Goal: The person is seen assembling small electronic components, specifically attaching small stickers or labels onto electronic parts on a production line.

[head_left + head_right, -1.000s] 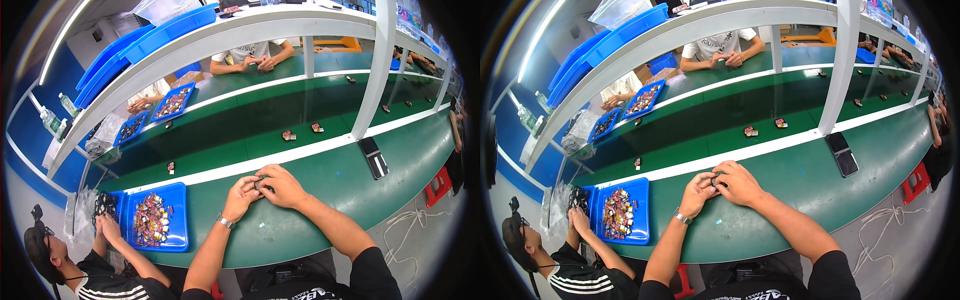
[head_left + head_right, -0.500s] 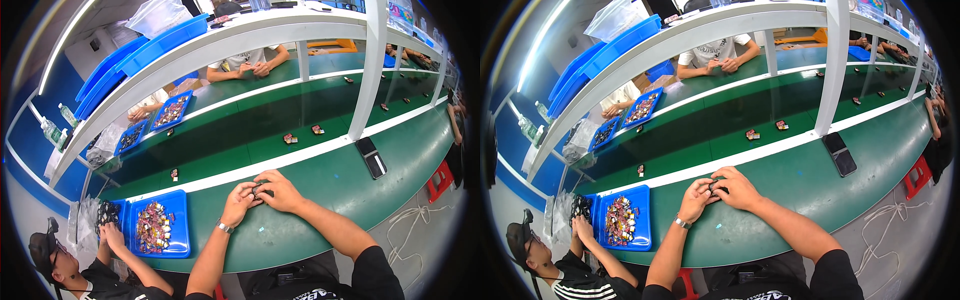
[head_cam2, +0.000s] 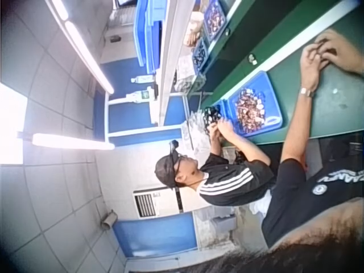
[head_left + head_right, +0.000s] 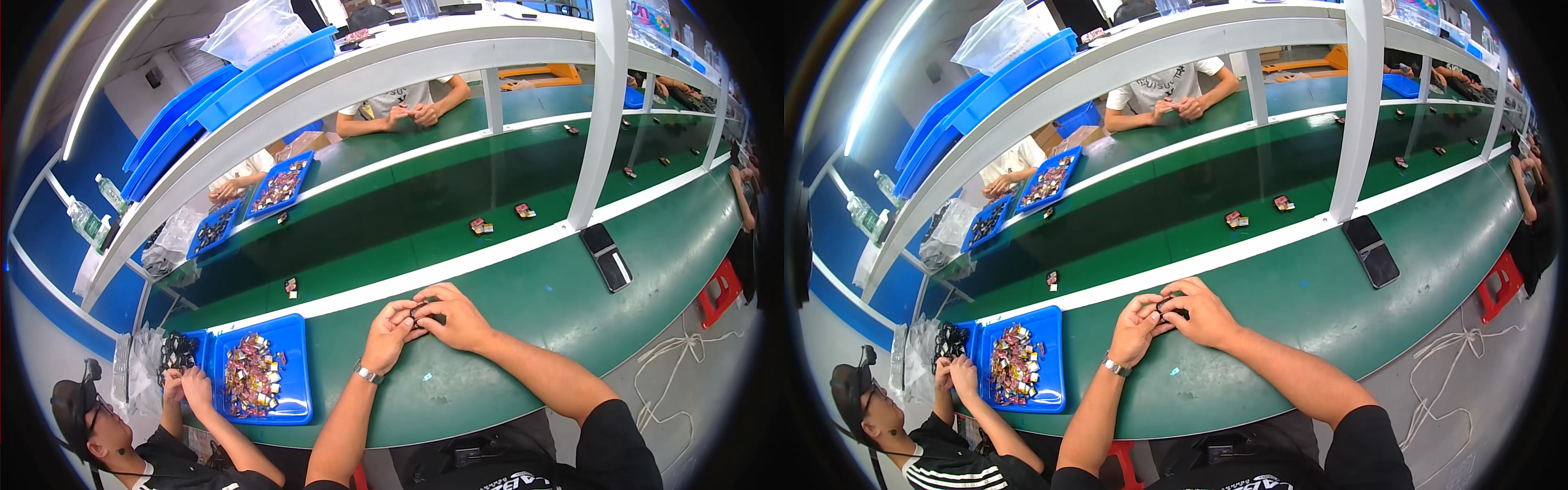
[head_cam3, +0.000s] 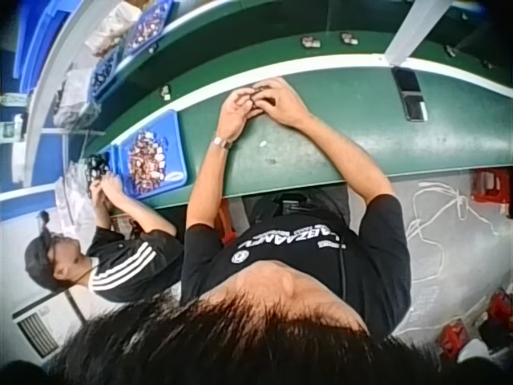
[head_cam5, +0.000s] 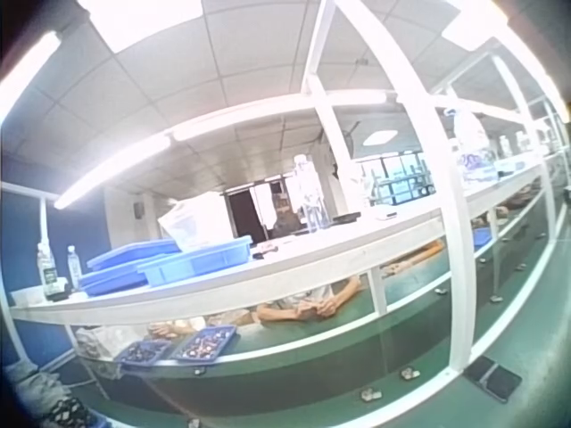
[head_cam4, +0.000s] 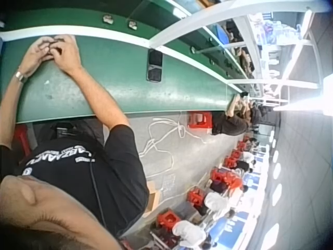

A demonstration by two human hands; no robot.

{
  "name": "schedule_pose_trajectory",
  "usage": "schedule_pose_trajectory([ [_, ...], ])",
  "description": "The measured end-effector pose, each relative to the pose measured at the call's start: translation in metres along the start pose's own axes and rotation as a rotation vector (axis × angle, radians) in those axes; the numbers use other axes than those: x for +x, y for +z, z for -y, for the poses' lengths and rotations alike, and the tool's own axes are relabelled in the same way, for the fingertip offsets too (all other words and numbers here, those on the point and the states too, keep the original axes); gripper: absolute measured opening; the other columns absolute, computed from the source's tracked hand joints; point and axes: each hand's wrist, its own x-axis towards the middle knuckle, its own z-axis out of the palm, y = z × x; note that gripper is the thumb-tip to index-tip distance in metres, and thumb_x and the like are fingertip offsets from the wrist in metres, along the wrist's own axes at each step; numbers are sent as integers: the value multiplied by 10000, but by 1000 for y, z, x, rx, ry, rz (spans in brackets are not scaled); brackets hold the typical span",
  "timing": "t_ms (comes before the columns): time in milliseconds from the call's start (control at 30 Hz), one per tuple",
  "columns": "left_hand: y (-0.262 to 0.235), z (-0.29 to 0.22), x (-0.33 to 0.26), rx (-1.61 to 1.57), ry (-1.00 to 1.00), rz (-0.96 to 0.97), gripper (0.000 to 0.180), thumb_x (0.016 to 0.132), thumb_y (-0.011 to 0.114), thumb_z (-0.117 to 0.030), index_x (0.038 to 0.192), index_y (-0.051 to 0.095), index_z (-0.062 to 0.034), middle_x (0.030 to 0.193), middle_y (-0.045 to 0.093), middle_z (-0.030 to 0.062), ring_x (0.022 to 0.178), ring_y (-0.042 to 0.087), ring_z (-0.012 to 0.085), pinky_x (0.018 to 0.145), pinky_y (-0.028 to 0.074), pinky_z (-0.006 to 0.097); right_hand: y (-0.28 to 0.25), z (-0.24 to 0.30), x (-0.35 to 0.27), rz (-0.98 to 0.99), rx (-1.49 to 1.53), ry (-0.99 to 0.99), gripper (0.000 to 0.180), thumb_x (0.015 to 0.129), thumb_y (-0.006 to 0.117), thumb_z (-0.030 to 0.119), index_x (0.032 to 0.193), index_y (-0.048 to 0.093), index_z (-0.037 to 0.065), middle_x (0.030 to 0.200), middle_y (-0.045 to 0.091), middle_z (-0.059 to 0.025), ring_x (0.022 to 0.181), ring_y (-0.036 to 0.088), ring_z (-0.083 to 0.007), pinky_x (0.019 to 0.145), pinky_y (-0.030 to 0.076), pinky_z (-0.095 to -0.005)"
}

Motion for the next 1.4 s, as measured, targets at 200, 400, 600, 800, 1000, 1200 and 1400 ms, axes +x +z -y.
schedule_pose_trajectory([
  [200, 1, 3, 1, 33, 2, -43, 245, 984, 476, -3, 1228, 480, -20, 1176, 621, 127, 1058, 630, 187, 935, 547, 351, 5, 3, -1, -64, -40, -63, 140, 770, 729, 67, 910, 729, 74, 1114, 644, -51, 1124, 551, -265, 919, 486, -376],
  [400, 5, 2, 1, 63, 27, -47, 248, 973, 474, 12, 1217, 477, -27, 1182, 626, 127, 1054, 634, 191, 923, 553, 355, 10, -10, -3, -50, 80, 80, 165, 787, 725, 102, 951, 743, 97, 1204, 643, -54, 1165, 545, -270, 967, 463, -389],
  [600, 3, 6, 1, 84, 42, -85, 247, 966, 458, 40, 1206, 463, -18, 1212, 612, 155, 1079, 630, 216, 933, 550, 363, 12, -4, -4, -46, 83, 94, 164, 800, 719, 123, 961, 742, 100, 1238, 626, -66, 1191, 526, -263, 973, 460, -388],
  [800, 1, 5, 0, 69, 48, -74, 243, 966, 437, 64, 1194, 469, -13, 1255, 585, 164, 1125, 612, 221, 967, 534, 361, 3, 7, -3, -61, 5, -14, 147, 809, 705, 113, 951, 724, 79, 1217, 609, -60, 1158, 524, -262, 918, 482, -368],
  [1000, 0, 6, 0, 47, 67, -55, 242, 963, 445, 69, 1189, 466, -14, 1285, 573, 172, 1136, 609, 228, 964, 538, 368, 8, 3, -5, -74, 53, 8, 152, 796, 705, 84, 947, 723, 78, 1208, 605, -63, 1159, 522, -271, 917, 475, -370],
  [1200, 0, 9, 1, -6, 99, -54, 235, 955, 489, 53, 1177, 463, -20, 1332, 547, 182, 1150, 603, 243, 970, 535, 391, 9, 3, -6, -105, 27, -41, 136, 783, 709, 83, 919, 727, 77, 1230, 587, -68, 1170, 514, -278, 926, 466, -380],
  [1400, -3, 10, 2, -30, 79, -40, 243, 945, 542, 29, 1169, 470, -32, 1356, 533, 181, 1155, 599, 249, 959, 539, 405, 7, 2, -4, -93, 77, 35, 139, 775, 704, 85, 911, 732, 90, 1248, 581, -66, 1189, 505, -281, 931, 467, -383],
])
